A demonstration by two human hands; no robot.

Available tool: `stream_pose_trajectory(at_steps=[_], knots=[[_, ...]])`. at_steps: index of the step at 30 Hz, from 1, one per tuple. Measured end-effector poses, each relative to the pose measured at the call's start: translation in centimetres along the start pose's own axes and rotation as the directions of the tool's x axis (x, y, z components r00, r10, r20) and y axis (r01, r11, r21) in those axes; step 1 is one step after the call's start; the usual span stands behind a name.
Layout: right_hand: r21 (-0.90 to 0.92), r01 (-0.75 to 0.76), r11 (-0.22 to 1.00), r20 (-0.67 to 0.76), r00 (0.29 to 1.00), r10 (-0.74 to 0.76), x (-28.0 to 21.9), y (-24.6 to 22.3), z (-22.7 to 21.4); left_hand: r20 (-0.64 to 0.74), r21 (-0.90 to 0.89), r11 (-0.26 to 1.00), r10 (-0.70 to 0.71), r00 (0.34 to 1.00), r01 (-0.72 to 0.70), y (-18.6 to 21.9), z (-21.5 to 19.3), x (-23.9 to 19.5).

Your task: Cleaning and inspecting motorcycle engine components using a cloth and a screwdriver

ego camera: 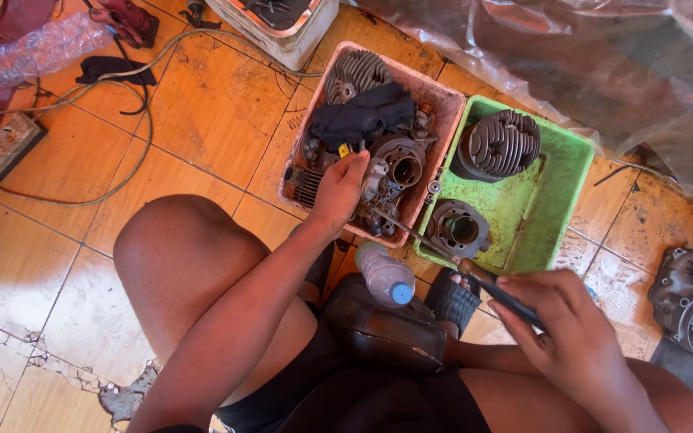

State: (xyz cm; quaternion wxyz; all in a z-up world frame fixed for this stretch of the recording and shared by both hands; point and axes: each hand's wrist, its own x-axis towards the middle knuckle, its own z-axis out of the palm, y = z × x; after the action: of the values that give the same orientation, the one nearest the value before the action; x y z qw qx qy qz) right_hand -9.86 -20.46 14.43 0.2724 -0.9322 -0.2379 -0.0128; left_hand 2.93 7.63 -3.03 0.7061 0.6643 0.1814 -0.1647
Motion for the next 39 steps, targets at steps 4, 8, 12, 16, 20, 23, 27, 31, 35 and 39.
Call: stream_pose_trajectory(at_steps=[4,8,12,16,20,23,27,31,35,39], knots=[[-0.395,0.009,0.919,-0.079,0.996,-0.044,-0.8,-0.3,0.6,0.027,0.046,0.984,-0.173,0.984,0.172,-1.4,0.8,0.0],[0.095,-0.783,0.614,0.138,0.622,0.771,1.8,0.4,-0.1,-0.007,0.039,0.998,-0.053,0.999,0.054,-1.9,1.0,0.1],[0.175,-0.751,0.637,0.299,0.657,0.693,1.8,2.3,-0.3,-0.107,0.124,0.992,0.01,0.994,0.003,-1.3,0.4,0.6],[-0.043,-0.597,0.801,0.234,0.774,0.589,-1.3,4.5,-0.3,-0.075,0.035,0.999,-0.012,0.997,0.015,-0.5,0.6,0.4],[-0.309,-0.337,0.889,-0.016,0.937,0.349,-2.7,4.8,0.2,-0.02,-0.01,0.999,-0.049,0.999,0.049,-1.3,1.0,0.6],[-0.324,-0.468,0.822,-0.097,0.881,0.463,-1.7,4.2,-0.2,-0.002,-0.051,0.995,-0.082,0.997,0.082,-0.6,1.4,0.3],[-0.261,-0.327,0.908,-0.304,0.921,0.244,-1.0,3.6,-1.5,0.077,-0.125,0.972,-0.19,0.979,0.199,5.2,1.9,-2.2],[-0.352,-0.234,0.906,-0.404,0.911,0.078,0.8,0.6,-4.5,0.078,0.035,0.984,-0.178,0.981,0.176,12.9,1.1,-4.9],[-0.032,-0.336,0.941,-0.188,0.927,0.325,3.5,-3.3,-9.1,0.122,-0.146,0.982,-0.101,0.987,0.119,17.9,-0.7,-6.0],[-0.261,-0.343,0.902,-0.153,0.938,0.312,2.9,-3.1,-8.9,0.046,-0.123,0.992,0.048,0.998,-0.042,20.1,-2.7,-5.9]])
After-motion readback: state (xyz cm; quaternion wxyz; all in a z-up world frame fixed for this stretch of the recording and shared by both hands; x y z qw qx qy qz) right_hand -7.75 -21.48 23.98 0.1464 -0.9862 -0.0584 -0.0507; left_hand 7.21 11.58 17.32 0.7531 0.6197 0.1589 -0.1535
